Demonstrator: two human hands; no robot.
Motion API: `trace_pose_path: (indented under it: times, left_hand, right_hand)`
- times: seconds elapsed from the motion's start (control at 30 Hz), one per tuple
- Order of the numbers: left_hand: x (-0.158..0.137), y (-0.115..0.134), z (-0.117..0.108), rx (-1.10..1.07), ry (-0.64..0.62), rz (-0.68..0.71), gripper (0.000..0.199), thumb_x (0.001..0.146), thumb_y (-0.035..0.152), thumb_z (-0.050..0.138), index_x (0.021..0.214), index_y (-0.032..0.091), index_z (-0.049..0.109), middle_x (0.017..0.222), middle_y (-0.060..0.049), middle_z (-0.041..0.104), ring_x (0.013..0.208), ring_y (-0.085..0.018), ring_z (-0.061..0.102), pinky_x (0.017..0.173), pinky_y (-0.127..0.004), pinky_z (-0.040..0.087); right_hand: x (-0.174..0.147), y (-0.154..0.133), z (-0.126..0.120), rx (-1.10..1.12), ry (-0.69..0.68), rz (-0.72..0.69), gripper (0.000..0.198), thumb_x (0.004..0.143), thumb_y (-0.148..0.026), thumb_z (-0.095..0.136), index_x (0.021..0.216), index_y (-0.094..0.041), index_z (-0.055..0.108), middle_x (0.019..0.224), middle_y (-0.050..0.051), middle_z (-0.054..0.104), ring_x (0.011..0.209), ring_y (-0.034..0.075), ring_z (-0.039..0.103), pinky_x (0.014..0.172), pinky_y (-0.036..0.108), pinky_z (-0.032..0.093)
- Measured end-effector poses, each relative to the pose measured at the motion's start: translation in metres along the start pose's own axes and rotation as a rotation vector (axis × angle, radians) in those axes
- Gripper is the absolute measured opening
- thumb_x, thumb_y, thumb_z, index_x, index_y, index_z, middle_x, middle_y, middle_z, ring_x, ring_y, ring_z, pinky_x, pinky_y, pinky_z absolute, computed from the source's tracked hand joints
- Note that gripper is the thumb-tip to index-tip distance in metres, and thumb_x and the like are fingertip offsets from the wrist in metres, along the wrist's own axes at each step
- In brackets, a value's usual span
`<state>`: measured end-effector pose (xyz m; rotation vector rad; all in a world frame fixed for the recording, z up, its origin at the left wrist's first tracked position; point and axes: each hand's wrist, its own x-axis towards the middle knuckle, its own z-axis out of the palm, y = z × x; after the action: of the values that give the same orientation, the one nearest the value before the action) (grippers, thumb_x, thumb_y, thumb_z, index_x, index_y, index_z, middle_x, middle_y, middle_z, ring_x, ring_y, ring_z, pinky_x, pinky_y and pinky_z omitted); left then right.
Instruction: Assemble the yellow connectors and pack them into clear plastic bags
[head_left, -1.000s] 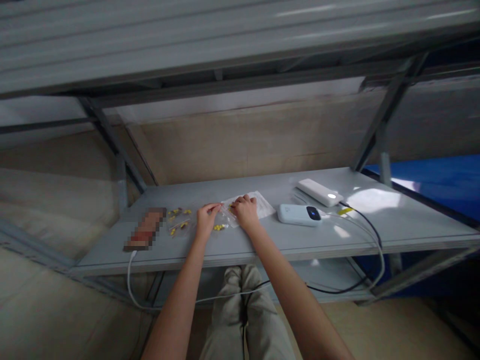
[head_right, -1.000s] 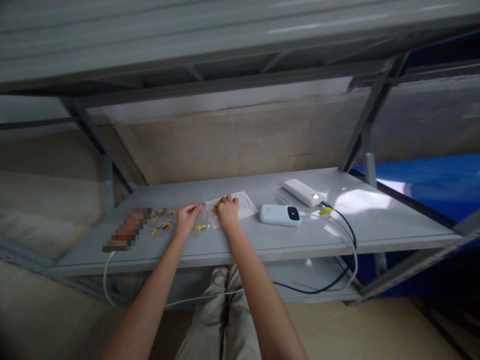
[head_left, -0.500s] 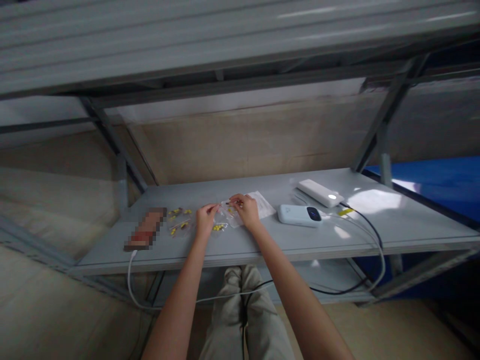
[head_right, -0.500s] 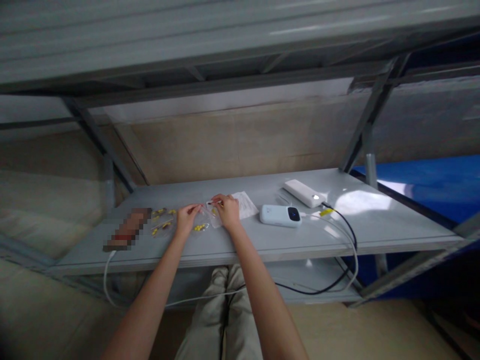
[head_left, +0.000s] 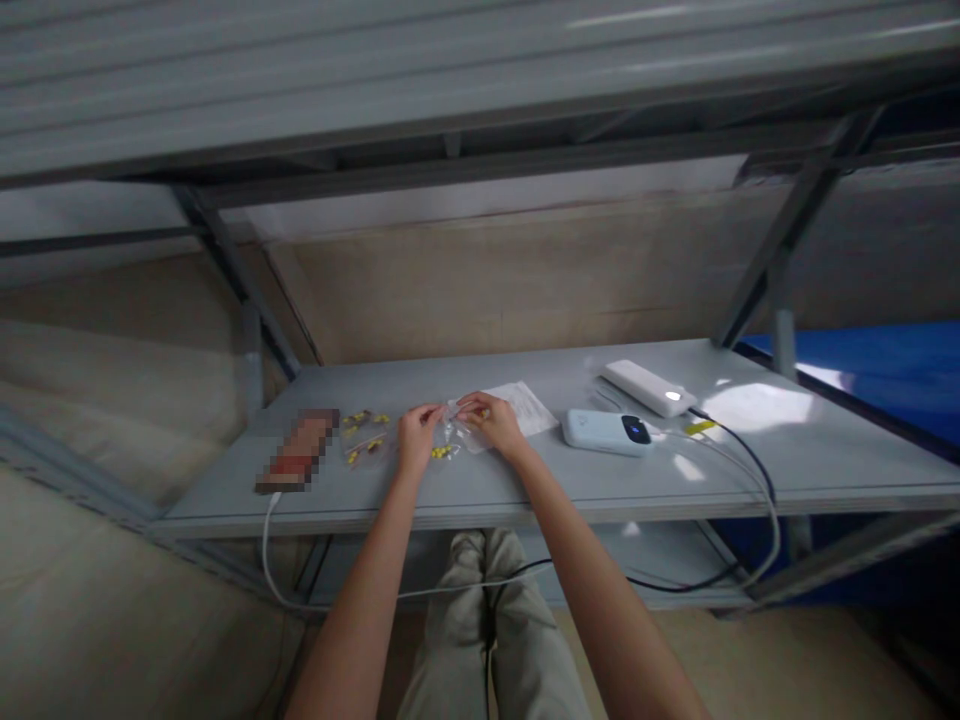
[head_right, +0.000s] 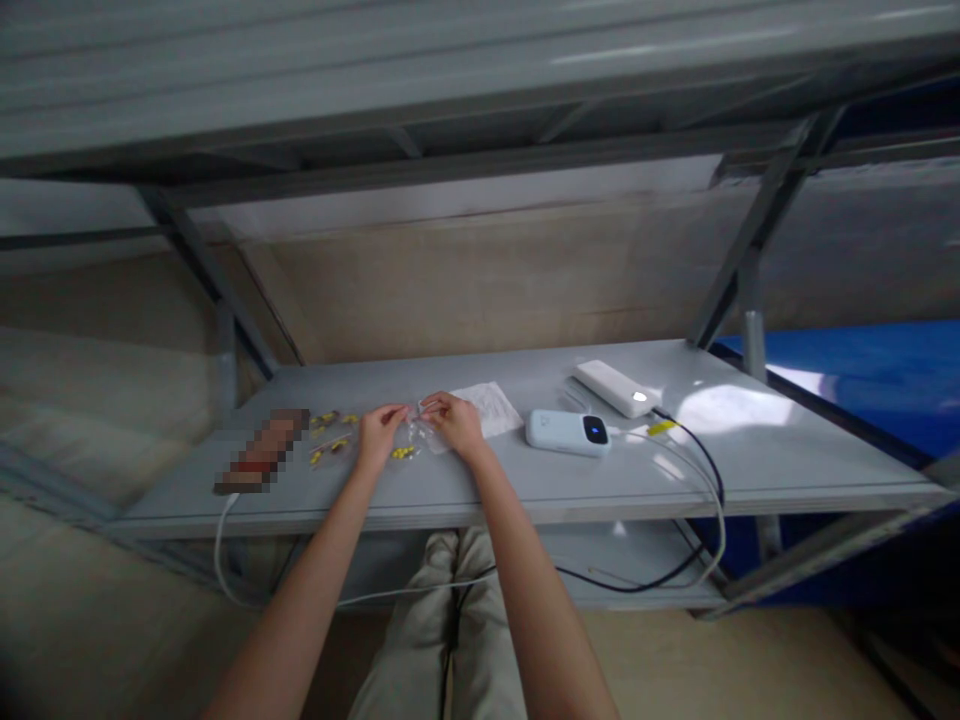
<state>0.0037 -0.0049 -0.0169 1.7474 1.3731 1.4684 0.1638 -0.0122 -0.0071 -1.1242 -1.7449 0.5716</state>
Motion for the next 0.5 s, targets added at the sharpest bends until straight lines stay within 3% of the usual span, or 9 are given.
trace_pose_path:
  times: [0.2,0.33,0.5]
  left_hand:
    - [-0.0016,0.0065,-0.0017,0.063,0.009,0.017,0.018,0.076,0.026,0.054,0.076,0.015,0.067,0.071,-0.005,0.069,0.067,-0.015,0.061,0.067,-0.025,0.044]
    - [-0.0018,0.0061,-0.0036,0.044,0.092,0.017,0.019,0.077,0.029,0.053,0.076,0.014,0.066,0.07,-0.005,0.068,0.066,-0.015,0.06,0.066,-0.025,0.045]
    - [-0.0013,0.0031,-0.0036,-0.004,0.153,-0.03,0.02,0.078,0.03,0.051,0.079,0.014,0.064,0.073,-0.006,0.067,0.062,-0.015,0.06,0.061,-0.024,0.045]
  right_hand:
    - [-0.0002,-0.0031,0.0031,0.083,-0.06,0.01,0.019,0.079,-0.021,0.053,0.093,-0.019,0.065,0.083,0.002,0.07,0.077,0.014,0.064,0.071,0.024,0.046]
    - [0.0,-0.0025,0.0039,0.095,0.015,0.011,0.024,0.077,-0.027,0.057,0.098,-0.019,0.064,0.095,0.005,0.069,0.083,0.015,0.062,0.076,0.026,0.046]
    - [0.0001,0.0043,0.0038,0.032,0.004,0.156,0.015,0.073,-0.019,0.058,0.081,-0.015,0.069,0.076,0.005,0.07,0.067,0.014,0.062,0.065,0.024,0.046]
